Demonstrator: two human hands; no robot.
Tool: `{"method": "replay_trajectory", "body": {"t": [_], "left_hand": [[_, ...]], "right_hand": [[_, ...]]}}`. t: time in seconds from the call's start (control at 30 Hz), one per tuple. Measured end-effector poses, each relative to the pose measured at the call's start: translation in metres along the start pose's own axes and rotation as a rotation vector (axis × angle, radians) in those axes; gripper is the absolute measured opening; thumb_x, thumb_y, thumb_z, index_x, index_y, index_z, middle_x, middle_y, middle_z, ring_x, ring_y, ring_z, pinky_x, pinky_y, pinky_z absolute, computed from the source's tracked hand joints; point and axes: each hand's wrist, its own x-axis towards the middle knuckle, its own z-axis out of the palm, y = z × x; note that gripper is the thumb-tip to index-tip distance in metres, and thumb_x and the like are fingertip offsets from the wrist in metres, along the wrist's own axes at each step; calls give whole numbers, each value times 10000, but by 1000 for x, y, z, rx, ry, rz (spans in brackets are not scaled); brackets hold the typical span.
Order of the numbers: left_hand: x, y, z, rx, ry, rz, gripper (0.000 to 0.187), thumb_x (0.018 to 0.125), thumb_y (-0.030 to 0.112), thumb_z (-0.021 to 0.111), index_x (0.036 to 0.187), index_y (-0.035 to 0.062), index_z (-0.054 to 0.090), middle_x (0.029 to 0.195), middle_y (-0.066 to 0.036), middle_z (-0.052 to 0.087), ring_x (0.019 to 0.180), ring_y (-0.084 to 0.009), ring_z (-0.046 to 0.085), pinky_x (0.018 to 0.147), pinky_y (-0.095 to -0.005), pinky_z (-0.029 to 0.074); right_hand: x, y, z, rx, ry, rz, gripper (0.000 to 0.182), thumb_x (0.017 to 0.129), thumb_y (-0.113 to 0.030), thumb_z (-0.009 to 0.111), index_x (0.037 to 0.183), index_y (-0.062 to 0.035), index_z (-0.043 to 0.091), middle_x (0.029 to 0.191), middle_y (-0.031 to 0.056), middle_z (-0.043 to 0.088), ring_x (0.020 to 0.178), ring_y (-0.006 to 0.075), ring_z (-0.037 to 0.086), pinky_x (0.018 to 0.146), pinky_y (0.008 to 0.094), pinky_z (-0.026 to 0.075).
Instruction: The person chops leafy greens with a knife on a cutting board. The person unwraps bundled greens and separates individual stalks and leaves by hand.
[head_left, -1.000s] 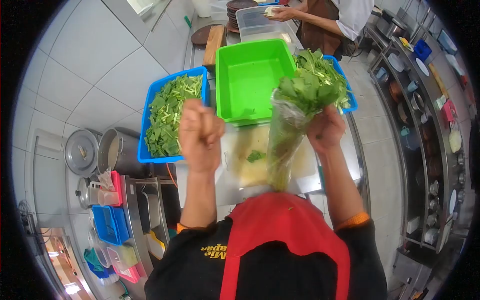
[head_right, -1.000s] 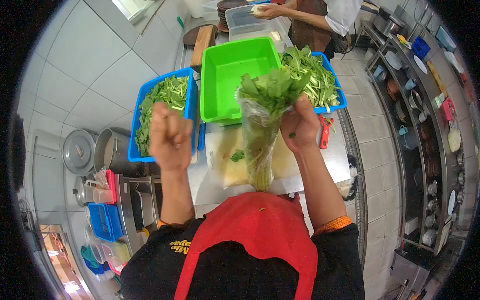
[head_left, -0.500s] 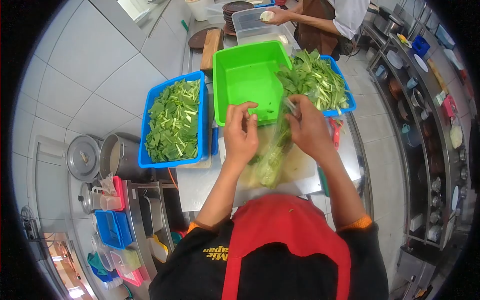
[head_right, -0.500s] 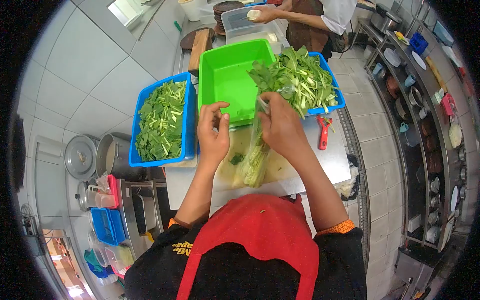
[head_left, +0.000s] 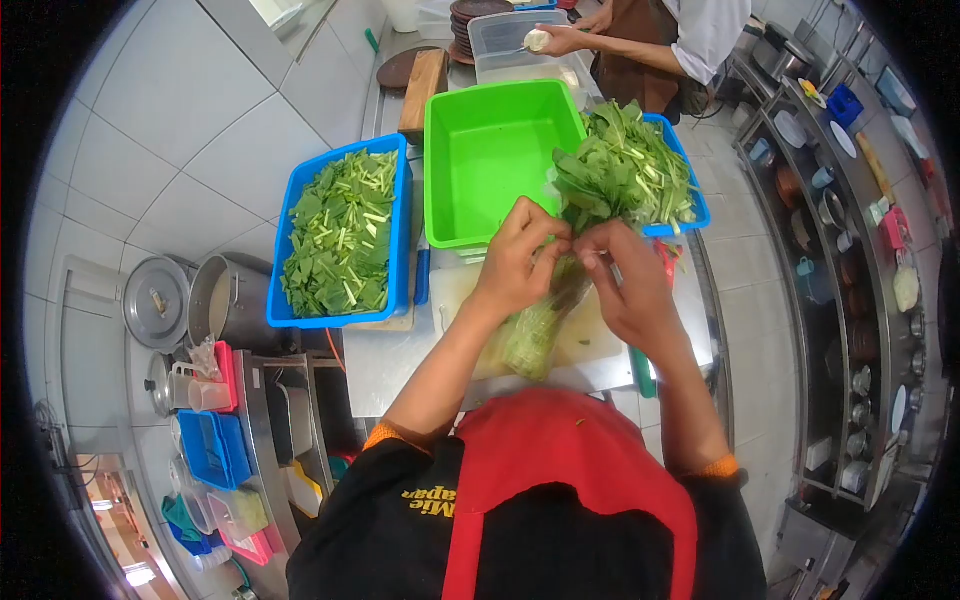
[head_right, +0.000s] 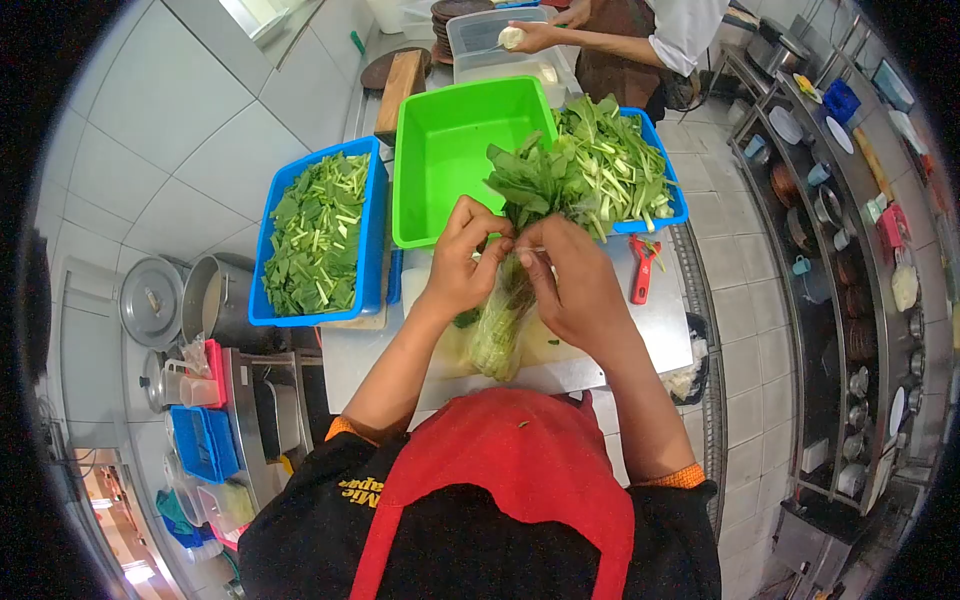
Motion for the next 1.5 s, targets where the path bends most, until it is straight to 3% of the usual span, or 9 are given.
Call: {"method": "replay_trajectory", "body": {"t": [0.27, 0.4, 0.57, 0.67, 0.9, 0.97, 1.17, 1.37, 1.5], "left_hand": [[-3, -4, -26, 127, -181, -65, 96, 842, 1, 592, 931, 14, 560, 892, -142, 485, 781, -324, 515, 696, -369, 442], [-8, 2, -38, 154, -77, 85, 123, 816, 0, 607, 923, 54, 580, 918, -140, 514, 808, -347, 573, 673, -401, 480], [-25, 23, -44, 181, -24, 138, 164, 795, -11, 619, 933, 75, 599, 936, -138, 555, 736, -338, 609, 586, -402, 496], [-27, 32, -51, 176, -69, 18, 145, 790, 14, 641, 910, 88, 609, 933, -134, 562, 733, -328, 618, 583, -400, 499], [-28, 34, -67, 330, -218, 176, 128, 765, 88, 697, 864, 93, 616, 917, -125, 566, 714, -317, 605, 582, -389, 498], [-27, 32, -68, 350, -236, 184, 141, 756, 96, 705, 864, 90, 614, 920, -124, 564, 724, -318, 603, 585, -389, 498], [-32, 27, -67, 264, -160, 112, 173, 736, 100, 712, 857, 67, 593, 921, -131, 561, 758, -330, 605, 612, -399, 508], [-45, 0, -86, 366, -77, 144, 109, 664, -11, 610, 685, 45, 519, 740, -127, 501, 611, -286, 502, 527, -347, 417], [-93, -63, -79, 64, 242, -274, 178, 651, -53, 548, 621, 71, 424, 673, -60, 398, 584, -149, 394, 521, -290, 303]], "right_hand": [[2, 17, 22, -707, 19, -188, 183, 786, 2, 644, 957, -60, 630, 965, 117, 586, 856, 300, 599, 699, 381, 511], [11, 12, 23, -518, 48, -317, 117, 829, -18, 629, 936, -61, 646, 950, 107, 594, 859, 280, 603, 696, 347, 511], [8, 17, 22, 40, -99, -156, 45, 920, -63, 593, 922, -54, 638, 909, 104, 608, 851, 278, 617, 709, 312, 492], [9, 4, 22, 123, -110, -168, 39, 917, -49, 597, 921, -58, 635, 904, 115, 601, 820, 289, 622, 694, 338, 489], [8, -8, 19, 18, -210, -249, 28, 911, -89, 598, 932, -70, 598, 926, 87, 599, 711, 287, 623, 597, 343, 497], [7, -15, 20, -445, -283, -243, 112, 884, -143, 632, 936, -80, 557, 888, 86, 575, 678, 287, 632, 549, 361, 505], [5, -13, 33, -603, -210, -296, 248, 842, -271, 682, 916, -82, 539, 846, 88, 540, 655, 283, 624, 530, 389, 491], [12, 6, 7, -228, -397, -272, 377, 753, -240, 789, 601, -79, 484, 775, 100, 500, 734, 306, 547, 640, 391, 438], [-3, 16, -1, -89, -368, -128, 462, 681, -144, 841, 533, -65, 411, 738, 109, 470, 746, 305, 508, 652, 379, 399]]}}
